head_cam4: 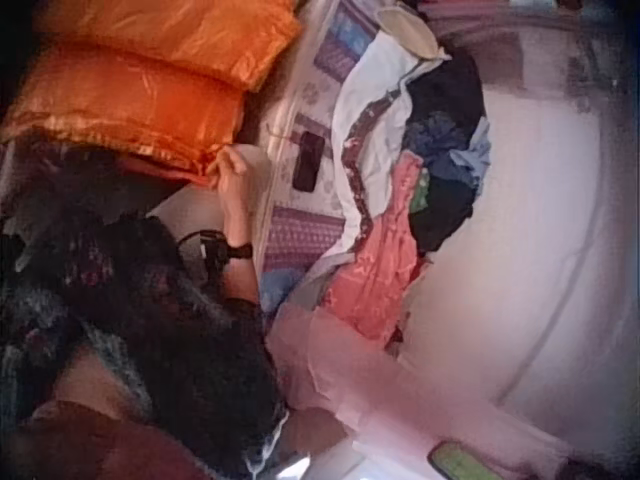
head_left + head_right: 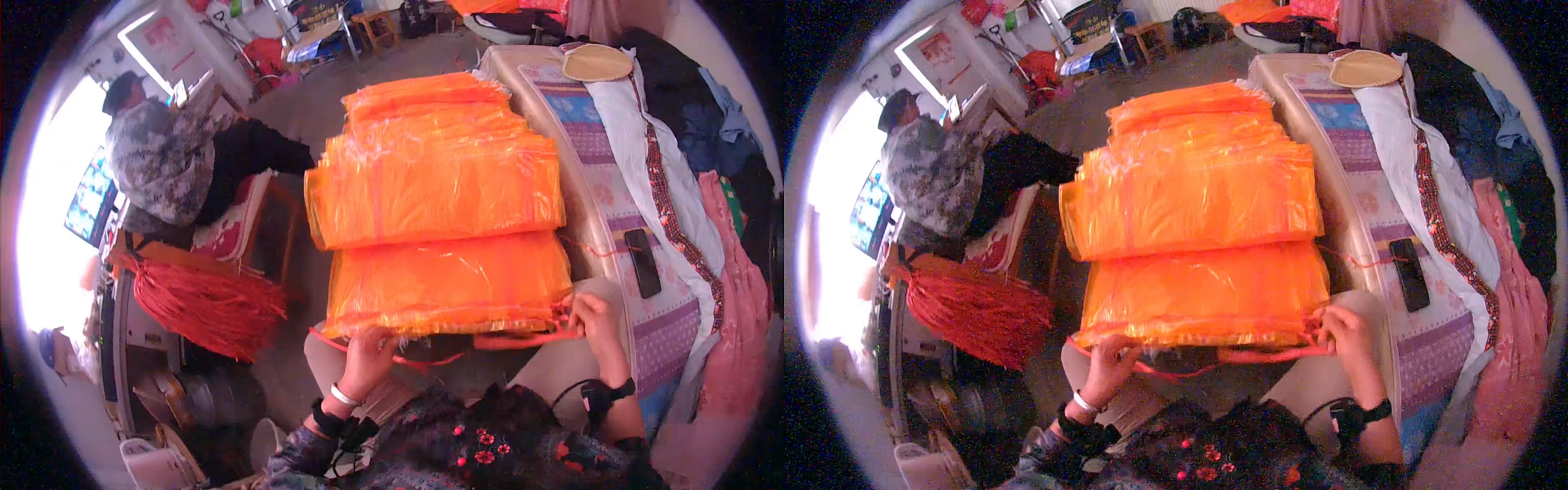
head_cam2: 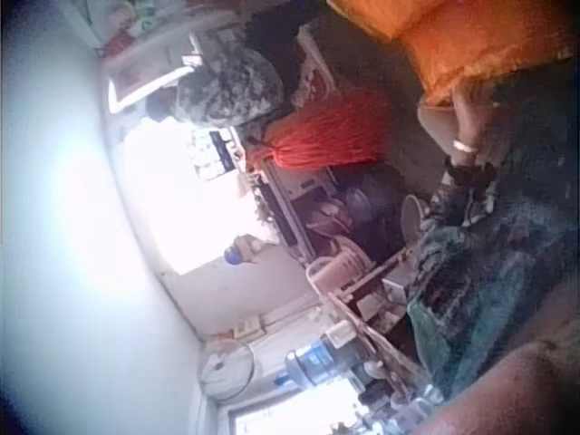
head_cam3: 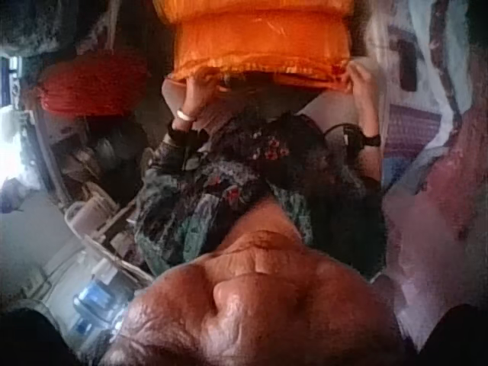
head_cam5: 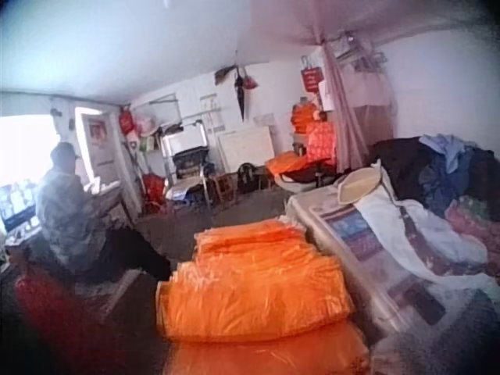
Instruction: Tying bundles of orange plastic bags using red string.
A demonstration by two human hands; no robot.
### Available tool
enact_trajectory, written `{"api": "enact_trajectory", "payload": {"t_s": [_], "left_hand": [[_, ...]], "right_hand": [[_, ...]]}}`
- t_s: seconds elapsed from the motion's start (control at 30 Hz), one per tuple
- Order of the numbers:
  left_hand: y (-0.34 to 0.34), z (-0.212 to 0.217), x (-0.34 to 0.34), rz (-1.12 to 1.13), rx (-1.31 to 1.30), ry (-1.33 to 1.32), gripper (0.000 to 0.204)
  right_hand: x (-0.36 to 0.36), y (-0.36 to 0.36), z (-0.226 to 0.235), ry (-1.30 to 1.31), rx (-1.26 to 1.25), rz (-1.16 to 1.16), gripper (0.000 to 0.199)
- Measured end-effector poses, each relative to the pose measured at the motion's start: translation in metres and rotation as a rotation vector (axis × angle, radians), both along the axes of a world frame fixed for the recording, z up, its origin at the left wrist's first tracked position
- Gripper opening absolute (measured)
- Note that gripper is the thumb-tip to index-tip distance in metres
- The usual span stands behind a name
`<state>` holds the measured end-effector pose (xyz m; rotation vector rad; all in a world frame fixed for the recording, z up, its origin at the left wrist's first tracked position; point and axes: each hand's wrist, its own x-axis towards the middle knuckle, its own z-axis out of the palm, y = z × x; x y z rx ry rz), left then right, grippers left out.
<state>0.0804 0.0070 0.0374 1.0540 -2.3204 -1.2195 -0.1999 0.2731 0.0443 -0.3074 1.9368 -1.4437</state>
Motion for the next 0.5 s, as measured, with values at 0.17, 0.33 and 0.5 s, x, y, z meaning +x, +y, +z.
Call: {"api": "enact_trajectory", "payload": {"t_s": [0.17,0.33,0.5], "left_hand": [[-0.072,0.037,-0.145,-0.304,-0.365,-0.179,0.015],[-0.13,0.01,-0.251,-0.436,-1.097,0.192,0.028],[-0.12,0.018,-0.277,-0.421,-0.825,-0.394,0.013]], "right_hand": [[-0.001,0.008,-0.018,-0.027,-0.115,-0.082,0.019],[0.001,0.007,-0.024,0.016,-0.183,-0.099,0.019],[0.003,0.004,-0.017,-0.028,-0.174,-0.151,0.017]]}}
